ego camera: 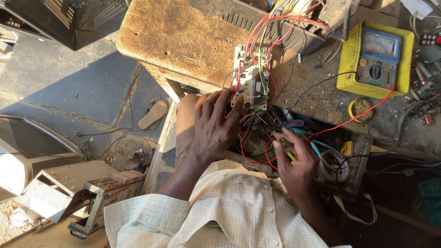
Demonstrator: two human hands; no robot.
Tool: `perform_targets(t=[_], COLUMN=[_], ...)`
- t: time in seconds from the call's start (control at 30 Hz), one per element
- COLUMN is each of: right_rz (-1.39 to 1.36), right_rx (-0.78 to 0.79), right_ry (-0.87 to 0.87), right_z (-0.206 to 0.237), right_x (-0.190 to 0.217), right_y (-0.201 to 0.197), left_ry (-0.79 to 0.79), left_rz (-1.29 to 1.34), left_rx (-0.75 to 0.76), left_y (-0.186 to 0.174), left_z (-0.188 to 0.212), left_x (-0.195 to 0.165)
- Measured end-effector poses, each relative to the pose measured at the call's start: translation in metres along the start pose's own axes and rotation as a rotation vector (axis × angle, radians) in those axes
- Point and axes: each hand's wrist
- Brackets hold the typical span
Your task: The person tests a green circuit board with multimeter probes, then uses a soldering iron to reflow or attach components. They flip the board, adjust wires, and continue soldering different points while seated at a cluttered workbench.
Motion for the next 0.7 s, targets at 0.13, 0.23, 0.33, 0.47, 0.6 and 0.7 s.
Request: perform_targets(t=[0.13, 0.23, 0.33, 0.47, 0.6, 0.7], right_rz=[-0.374, -0.550, -0.769, -0.941, -0.899, -0.902], right_rx=[0.113, 0.149, 0.139, 0.110, 0.054, 0.016], right_ry=[0.175, 0.328, 0.397, 0.401, 0.349, 0.360], right_z=[-0.025, -0.042, -0.052, -0.057, -0.059, -0.061], right_x=[-0.003, -0.002, 0.001, 0.002, 0.001, 0.002], right_y=[0.015, 0.022, 0.029, 0.035, 0.037, 0.036], left_ry=[-0.076, -0.108, -0.138, -0.197, -0.195, -0.144], left_rz=[0.118, 0.171, 0.253, 0.299, 0.244, 0.171], left_rx=[0.025, -0.003, -0.056, -0.053, -0.047, -0.114], left_y=[0.007, 0.013, 0.021, 0.025, 0.022, 0.019], left_z=[0.001, 0.003, 0.002, 0.004, 0.003, 0.000], left_x=[0.000, 0.001, 0.000, -0.001, -0.002, -0.005])
Point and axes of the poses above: each hand's wrist, its own z-axis away from the middle knuckle, its own y-axis out of the palm, x = y × z, and after that the axes turned 6 degrees about x, right-handed
